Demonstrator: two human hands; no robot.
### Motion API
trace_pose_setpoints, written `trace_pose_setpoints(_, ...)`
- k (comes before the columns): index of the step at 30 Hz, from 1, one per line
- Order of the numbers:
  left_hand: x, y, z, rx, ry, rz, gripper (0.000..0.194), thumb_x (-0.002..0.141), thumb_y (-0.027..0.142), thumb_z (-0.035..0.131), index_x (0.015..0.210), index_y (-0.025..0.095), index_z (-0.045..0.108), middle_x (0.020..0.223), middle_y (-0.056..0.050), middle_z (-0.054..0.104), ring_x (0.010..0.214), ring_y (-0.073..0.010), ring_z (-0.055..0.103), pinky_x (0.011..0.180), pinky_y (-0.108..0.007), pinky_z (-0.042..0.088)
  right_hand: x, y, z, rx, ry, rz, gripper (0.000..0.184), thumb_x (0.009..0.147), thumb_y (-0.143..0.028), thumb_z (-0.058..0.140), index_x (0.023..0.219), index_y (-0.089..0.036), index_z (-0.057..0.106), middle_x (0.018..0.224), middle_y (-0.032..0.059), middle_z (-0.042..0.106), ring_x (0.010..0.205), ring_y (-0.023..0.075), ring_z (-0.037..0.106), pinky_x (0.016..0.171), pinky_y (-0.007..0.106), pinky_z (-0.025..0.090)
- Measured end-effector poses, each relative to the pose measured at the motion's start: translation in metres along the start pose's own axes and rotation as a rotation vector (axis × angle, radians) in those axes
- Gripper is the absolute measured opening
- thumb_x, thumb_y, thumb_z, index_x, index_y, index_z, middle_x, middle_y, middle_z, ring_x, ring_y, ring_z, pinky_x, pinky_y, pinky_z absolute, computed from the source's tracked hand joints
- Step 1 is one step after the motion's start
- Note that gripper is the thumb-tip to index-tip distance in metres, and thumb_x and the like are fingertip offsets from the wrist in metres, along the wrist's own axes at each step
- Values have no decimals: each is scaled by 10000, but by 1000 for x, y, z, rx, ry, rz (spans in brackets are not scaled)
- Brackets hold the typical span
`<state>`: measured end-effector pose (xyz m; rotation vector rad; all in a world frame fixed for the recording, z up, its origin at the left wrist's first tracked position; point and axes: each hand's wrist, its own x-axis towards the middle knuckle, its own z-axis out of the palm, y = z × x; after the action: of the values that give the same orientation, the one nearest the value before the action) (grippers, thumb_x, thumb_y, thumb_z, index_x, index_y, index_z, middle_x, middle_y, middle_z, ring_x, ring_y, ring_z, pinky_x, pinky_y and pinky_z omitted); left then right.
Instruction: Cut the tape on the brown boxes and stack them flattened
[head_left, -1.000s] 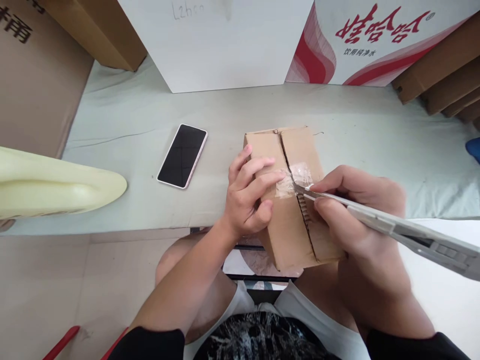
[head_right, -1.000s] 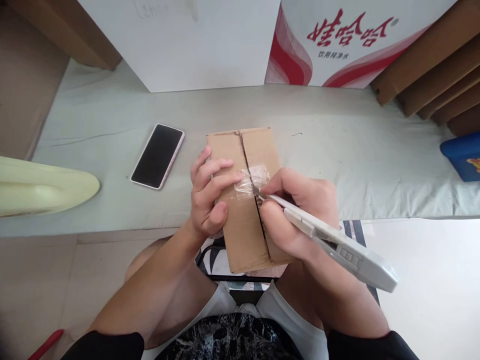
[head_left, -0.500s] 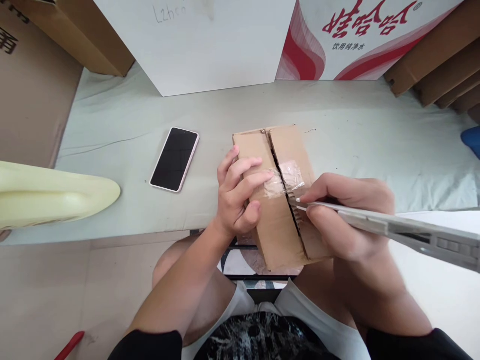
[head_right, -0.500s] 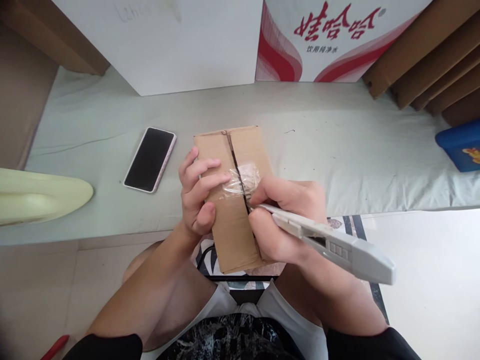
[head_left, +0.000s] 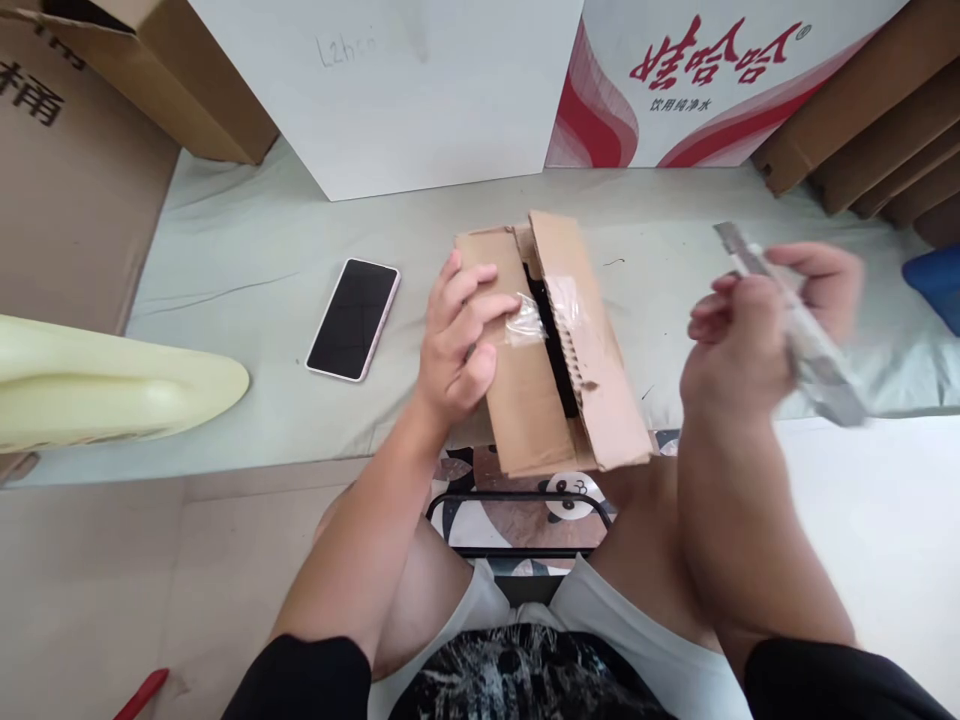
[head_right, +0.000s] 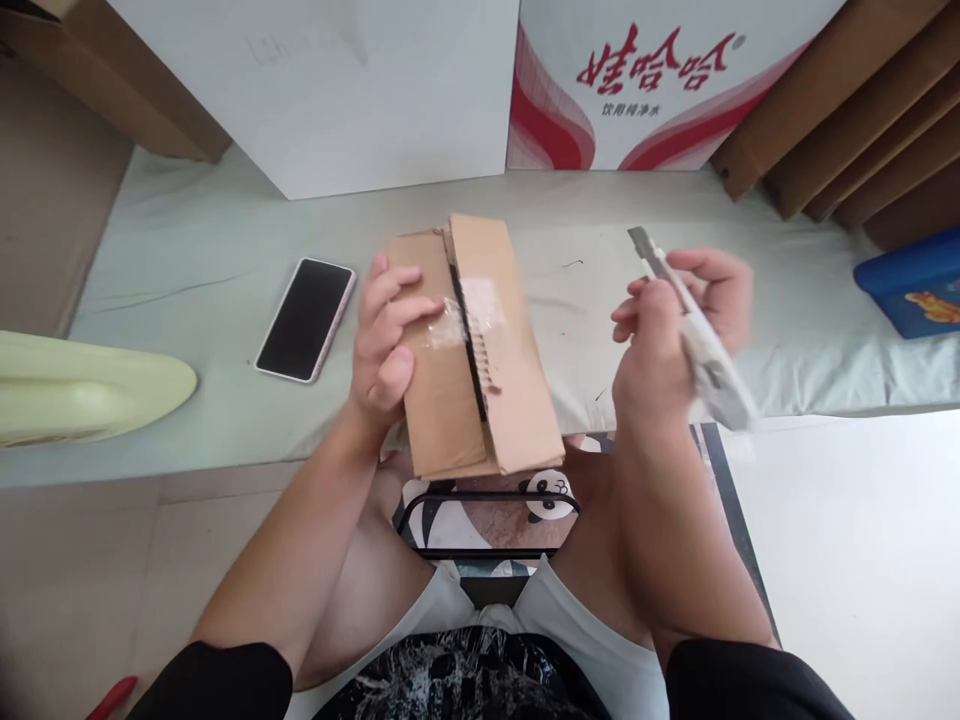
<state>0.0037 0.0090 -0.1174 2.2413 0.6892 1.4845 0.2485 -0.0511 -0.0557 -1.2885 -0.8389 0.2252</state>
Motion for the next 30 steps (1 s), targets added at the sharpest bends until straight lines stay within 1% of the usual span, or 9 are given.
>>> trace_pose_setpoints(3,1,-19,-11,-25,21,-126,442,1036,618,404,1333,398,647,1537,8,560,1521,-295,446,1368,-554,174,2,35,0,-41,-100,164,263,743,-247,703,998,-223,646,789,-30,656,632,102,637,544,233,492)
trace_pose_setpoints(5,-1,-32,-17,-44,55,-239,454,1017,640,459,1335,389,664,1585,7,530,1572,-308,381,1357,-558,207,-1,50,-4,-36,-159,280,326,757,-284,742,1069,-237,659,872,-23,692,720,107,681,624,243,545)
trace_pose_setpoints(11,-12,-48,-20,-25,185,-549,610,878,729,662,1307,297,689,1435,-85,660,1417,-332,566,1199,-499,476,-9,65,-7,-50,-259,413,429,922,-603,625,1149,-240,598,993,25,744,787,124,736,686,264,565)
trace_pose_setpoints(14,-12,-42,-17,-88,215,-561,650,832,744,703,1299,293,662,1325,-85,699,1283,-315,653,1082,-456,564,-11,69,-4,-43,-320,460,500,854,-675,688,1069,-246,546,1012,23,735,872,144,744,765,286,572)
trace_pose_setpoints(17,-10,-35,-17,-313,251,-533,588,876,770,610,1281,344,646,1285,-58,709,1241,-292,680,1055,-453,582,-12,72,1,18,-424,562,589,752,-730,746,975,-261,467,896,-22,651,802,145,697,762,315,577)
trace_pose_setpoints(20,-10,-31,-20,-459,139,-594,617,857,816,571,1220,331,689,1266,-77,728,1236,-327,692,1024,-500,606,-12,68,4,77,-536,562,677,689,-802,742,931,-271,399,839,-36,557,742,146,621,741,341,577)
trace_pose_setpoints(23,-13,-28,-24,-498,-41,-614,734,728,852,699,1199,289,705,1250,-113,745,1242,-349,695,1032,-493,612,-11,63,5,142,-599,461,771,612,-848,762,946,-291,347,813,-41,488,714,160,547,692,347,542)
trace_pose_setpoints(26,-14,-21,-27,-488,-225,-609,815,643,740,862,1260,245,667,1300,-152,731,1268,-350,682,1050,-462,607,-9,63,3,170,-686,341,769,616,-773,819,964,-300,322,898,-11,508,802,195,550,677,348,502)
trace_pose_setpoints(30,-10,-16,-25,-356,-275,-589,805,656,642,907,1272,204,629,1268,-183,735,1206,-360,715,997,-481,625,-10,70,0,125,-766,320,693,697,-694,805,974,-291,314,989,15,521,896,218,554,725,357,480)
